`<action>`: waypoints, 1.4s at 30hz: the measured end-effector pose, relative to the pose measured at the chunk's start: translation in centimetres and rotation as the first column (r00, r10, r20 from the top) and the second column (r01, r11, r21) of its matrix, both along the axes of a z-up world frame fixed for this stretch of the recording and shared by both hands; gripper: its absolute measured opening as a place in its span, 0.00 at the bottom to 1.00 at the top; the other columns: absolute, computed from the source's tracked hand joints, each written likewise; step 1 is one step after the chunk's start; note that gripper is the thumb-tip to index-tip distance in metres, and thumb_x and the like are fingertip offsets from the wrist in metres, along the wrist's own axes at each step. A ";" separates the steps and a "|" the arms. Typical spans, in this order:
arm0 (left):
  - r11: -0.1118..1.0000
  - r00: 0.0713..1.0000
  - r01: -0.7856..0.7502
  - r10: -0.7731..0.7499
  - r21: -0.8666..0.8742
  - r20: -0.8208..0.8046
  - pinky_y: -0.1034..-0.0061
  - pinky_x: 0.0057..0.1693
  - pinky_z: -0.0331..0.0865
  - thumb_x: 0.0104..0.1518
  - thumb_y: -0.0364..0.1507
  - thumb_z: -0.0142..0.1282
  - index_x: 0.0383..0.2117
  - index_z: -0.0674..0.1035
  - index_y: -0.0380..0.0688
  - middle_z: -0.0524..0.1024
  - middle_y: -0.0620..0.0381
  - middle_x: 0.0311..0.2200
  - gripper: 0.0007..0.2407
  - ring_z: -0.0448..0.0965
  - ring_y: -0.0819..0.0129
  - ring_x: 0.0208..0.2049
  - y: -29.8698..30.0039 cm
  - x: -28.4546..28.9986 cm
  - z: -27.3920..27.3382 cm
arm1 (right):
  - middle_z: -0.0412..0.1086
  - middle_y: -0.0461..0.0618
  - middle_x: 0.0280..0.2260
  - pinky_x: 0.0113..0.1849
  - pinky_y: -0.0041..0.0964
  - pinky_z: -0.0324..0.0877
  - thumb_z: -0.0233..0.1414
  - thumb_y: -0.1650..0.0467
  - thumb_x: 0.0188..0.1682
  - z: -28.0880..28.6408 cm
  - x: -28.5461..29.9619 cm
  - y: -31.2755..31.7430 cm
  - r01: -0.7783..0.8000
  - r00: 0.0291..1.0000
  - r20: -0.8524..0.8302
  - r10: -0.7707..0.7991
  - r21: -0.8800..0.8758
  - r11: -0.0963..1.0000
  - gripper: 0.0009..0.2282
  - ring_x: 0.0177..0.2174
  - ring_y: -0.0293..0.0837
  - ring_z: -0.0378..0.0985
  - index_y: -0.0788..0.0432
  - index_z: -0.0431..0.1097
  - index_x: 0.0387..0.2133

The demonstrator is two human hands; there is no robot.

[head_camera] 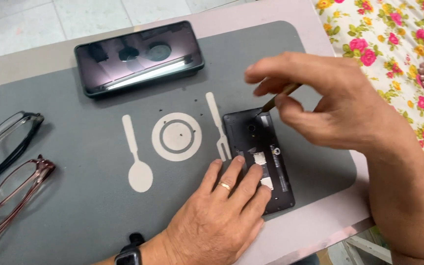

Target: The person uses a screwdriver to remove screws from the back of a disassembled electronic device placed on a table mat. They then use a small tool to pry and adjust internal components within the device's casing.

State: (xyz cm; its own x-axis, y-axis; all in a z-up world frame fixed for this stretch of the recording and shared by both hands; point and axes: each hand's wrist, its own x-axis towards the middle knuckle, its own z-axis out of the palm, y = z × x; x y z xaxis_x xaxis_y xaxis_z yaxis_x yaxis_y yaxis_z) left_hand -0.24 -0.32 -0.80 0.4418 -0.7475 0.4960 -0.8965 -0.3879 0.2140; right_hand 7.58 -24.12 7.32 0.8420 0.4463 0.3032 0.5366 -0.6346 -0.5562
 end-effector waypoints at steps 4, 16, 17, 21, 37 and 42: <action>1.000 1.000 -0.007 0.007 0.019 0.012 0.45 0.59 0.73 0.59 0.38 0.63 0.49 0.81 0.41 0.78 0.42 0.56 0.17 0.78 0.41 0.58 -0.1 0.0 -0.1 | 0.78 0.47 0.41 0.38 0.35 0.72 0.53 0.82 0.56 -1.0 0.0 -0.6 0.010 0.996 0.090 0.003 -0.138 0.990 0.17 0.31 0.42 0.79 0.58 0.72 0.57; 1.000 1.000 -0.016 0.016 0.001 0.002 0.47 0.58 0.73 0.58 0.37 0.65 0.47 0.81 0.40 0.78 0.43 0.54 0.16 0.78 0.42 0.55 0.1 0.1 0.5 | 0.67 0.44 0.21 0.28 0.40 0.63 0.65 0.73 0.65 -2.0 -0.3 -1.9 0.155 0.938 0.346 -0.027 -0.348 0.925 0.04 0.21 0.44 0.67 0.57 0.80 0.50; 1.000 1.000 -0.012 0.012 0.000 0.005 0.48 0.58 0.73 0.59 0.37 0.64 0.47 0.81 0.40 0.78 0.43 0.54 0.15 0.78 0.42 0.55 0.1 0.2 0.6 | 0.69 0.43 0.22 0.28 0.38 0.62 0.67 0.70 0.68 -2.2 -0.4 -2.0 0.207 0.921 0.384 -0.061 -0.350 0.914 0.03 0.23 0.43 0.70 0.55 0.82 0.48; 0.999 1.000 -0.013 0.013 0.030 -0.018 0.47 0.60 0.71 0.59 0.39 0.65 0.50 0.80 0.40 0.77 0.43 0.56 0.18 0.78 0.42 0.57 0.3 0.0 0.4 | 0.76 0.43 0.32 0.31 0.35 0.66 0.61 0.80 0.62 -0.5 -0.9 -0.6 0.143 0.969 0.235 -0.072 -0.299 0.943 0.11 0.21 0.40 0.71 0.61 0.77 0.56; 0.999 0.999 0.005 -0.004 0.043 -0.033 0.46 0.61 0.71 0.59 0.39 0.64 0.51 0.80 0.41 0.77 0.43 0.57 0.18 0.77 0.41 0.58 0.2 0.1 0.4 | 0.80 0.62 0.52 0.38 0.40 0.71 0.59 0.83 0.56 -1.1 -0.5 -0.2 0.047 0.971 0.239 0.005 -0.215 0.976 0.17 0.36 0.50 0.82 0.65 0.73 0.58; 1.000 1.000 -0.015 0.015 0.003 -0.005 0.47 0.59 0.73 0.61 0.36 0.61 0.48 0.81 0.41 0.78 0.43 0.54 0.14 0.79 0.43 0.56 -0.1 0.1 0.2 | 0.76 0.65 0.58 0.49 0.40 0.78 0.51 0.87 0.50 0.1 -0.5 0.1 -0.017 0.986 0.161 0.040 -0.142 0.990 0.22 0.52 0.55 0.82 0.67 0.71 0.59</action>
